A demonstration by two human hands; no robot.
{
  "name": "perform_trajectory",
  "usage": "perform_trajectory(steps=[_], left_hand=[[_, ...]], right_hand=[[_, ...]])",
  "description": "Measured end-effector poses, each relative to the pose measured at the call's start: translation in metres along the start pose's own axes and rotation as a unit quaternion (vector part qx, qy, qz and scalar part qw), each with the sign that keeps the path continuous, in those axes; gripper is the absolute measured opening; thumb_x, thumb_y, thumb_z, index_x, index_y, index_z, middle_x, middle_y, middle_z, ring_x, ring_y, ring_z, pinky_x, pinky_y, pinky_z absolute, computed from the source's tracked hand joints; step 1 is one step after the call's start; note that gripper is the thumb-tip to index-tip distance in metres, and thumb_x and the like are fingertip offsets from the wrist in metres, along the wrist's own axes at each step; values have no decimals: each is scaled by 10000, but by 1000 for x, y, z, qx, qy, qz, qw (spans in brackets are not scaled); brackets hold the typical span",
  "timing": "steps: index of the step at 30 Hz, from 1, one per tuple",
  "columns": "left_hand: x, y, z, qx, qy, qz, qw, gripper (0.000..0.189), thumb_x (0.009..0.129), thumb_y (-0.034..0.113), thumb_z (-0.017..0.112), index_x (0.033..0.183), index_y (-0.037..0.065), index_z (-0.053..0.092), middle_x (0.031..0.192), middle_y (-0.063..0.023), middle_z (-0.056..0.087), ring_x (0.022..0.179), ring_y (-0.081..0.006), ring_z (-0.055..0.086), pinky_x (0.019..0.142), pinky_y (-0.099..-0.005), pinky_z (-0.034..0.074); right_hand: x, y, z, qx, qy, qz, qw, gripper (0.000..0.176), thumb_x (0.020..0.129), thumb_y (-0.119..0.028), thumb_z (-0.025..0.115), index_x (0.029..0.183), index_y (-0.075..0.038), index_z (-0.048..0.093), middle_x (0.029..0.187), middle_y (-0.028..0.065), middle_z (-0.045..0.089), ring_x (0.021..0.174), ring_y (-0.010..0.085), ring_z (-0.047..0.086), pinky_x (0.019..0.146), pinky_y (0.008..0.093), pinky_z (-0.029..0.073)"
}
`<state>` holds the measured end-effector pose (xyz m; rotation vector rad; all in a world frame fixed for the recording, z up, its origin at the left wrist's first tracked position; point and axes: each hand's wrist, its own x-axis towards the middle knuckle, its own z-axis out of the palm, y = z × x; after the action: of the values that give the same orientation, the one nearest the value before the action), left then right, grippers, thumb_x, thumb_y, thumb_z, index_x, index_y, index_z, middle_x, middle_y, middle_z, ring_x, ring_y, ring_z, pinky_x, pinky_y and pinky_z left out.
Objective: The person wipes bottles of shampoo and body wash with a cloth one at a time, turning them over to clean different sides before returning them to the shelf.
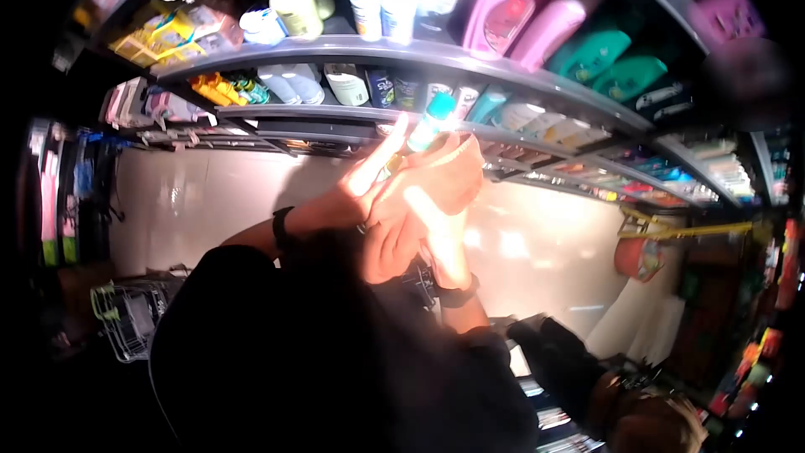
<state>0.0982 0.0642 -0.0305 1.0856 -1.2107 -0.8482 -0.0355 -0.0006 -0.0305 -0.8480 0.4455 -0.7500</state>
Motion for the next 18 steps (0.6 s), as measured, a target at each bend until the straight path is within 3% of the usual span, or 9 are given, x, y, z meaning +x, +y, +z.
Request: perform_trajectory(steps=[2, 3, 6, 8, 9, 11, 14, 15, 18], left_hand=[[5, -2, -7, 72, -4, 30, 997, 682, 856, 6, 533, 1425, 13, 158, 1420, -188, 292, 1291, -226, 333, 1006, -307, 323], [8, -2, -10, 107, -4, 45, 993, 692, 845, -13, 532, 1428, 20, 160, 1427, -183, 281, 1300, -225, 323, 996, -303, 335], [5, 2, -8, 65, 23, 32, 997, 678, 847, -39, 480, 1433, 25, 145, 1442, -159, 264, 1322, -241, 281, 1027, -308, 300], [2, -3, -12, 94, 32, 44, 994, 678, 847, -37, 488, 1428, 12, 143, 1430, -168, 280, 1309, -277, 308, 1029, -325, 307], [0, -12, -11, 170, 79, 85, 979, 619, 849, 14, 501, 1398, -21, 219, 1365, -201, 366, 1230, -314, 406, 982, -340, 361], [-9, -20, -21, 327, 41, 107, 938, 584, 840, 67, 517, 1366, -35, 285, 1275, -212, 441, 1143, -322, 464, 923, -341, 396], [-15, -30, -28, 375, 54, 73, 923, 588, 796, 153, 563, 1321, -34, 376, 1100, -196, 540, 949, -291, 534, 772, -332, 447], [-17, -29, -32, 354, 54, 56, 932, 605, 783, 148, 577, 1326, -26, 375, 1084, -192, 543, 925, -287, 537, 758, -330, 449], [-22, -24, -44, 330, 72, 34, 941, 638, 755, 107, 618, 1335, -2, 377, 1057, -172, 559, 769, -258, 556, 673, -322, 462]], right_hand=[[-1, -10, 2, 15, 19, 98, 995, 533, 859, -127, 536, 1331, -56, 298, 1230, 104, 450, 1090, 202, 500, 906, 313, 433], [-4, -7, -2, 17, 2, 68, 998, 524, 874, -149, 524, 1338, -64, 296, 1241, 105, 446, 1104, 205, 494, 915, 316, 428], [19, 31, -40, 113, 9, 98, 989, 413, 908, -271, 481, 1264, -69, 424, 1203, 94, 515, 1085, 207, 520, 922, 335, 426], [24, 37, -37, 45, 17, 81, 996, 441, 909, -122, 481, 1322, -52, 344, 1262, 89, 446, 1131, 189, 477, 940, 316, 415], [25, 36, -31, 52, 35, 76, 995, 448, 903, -107, 488, 1323, -52, 341, 1254, 89, 452, 1127, 189, 480, 940, 317, 415], [27, 37, -18, 65, 74, 60, 993, 464, 891, -76, 502, 1323, -52, 335, 1236, 88, 464, 1118, 188, 484, 939, 318, 416], [30, 46, 5, 32, 107, -39, 993, 506, 877, -38, 517, 1339, -53, 312, 1233, 84, 466, 1111, 191, 487, 940, 321, 414], [32, 53, 2, -27, 107, -53, 992, 553, 865, -16, 535, 1357, -51, 286, 1254, 80, 453, 1128, 188, 471, 957, 317, 394], [36, 61, 7, -14, 108, -56, 993, 566, 852, -35, 564, 1350, -48, 293, 1284, 79, 424, 1158, 188, 437, 983, 302, 356]])
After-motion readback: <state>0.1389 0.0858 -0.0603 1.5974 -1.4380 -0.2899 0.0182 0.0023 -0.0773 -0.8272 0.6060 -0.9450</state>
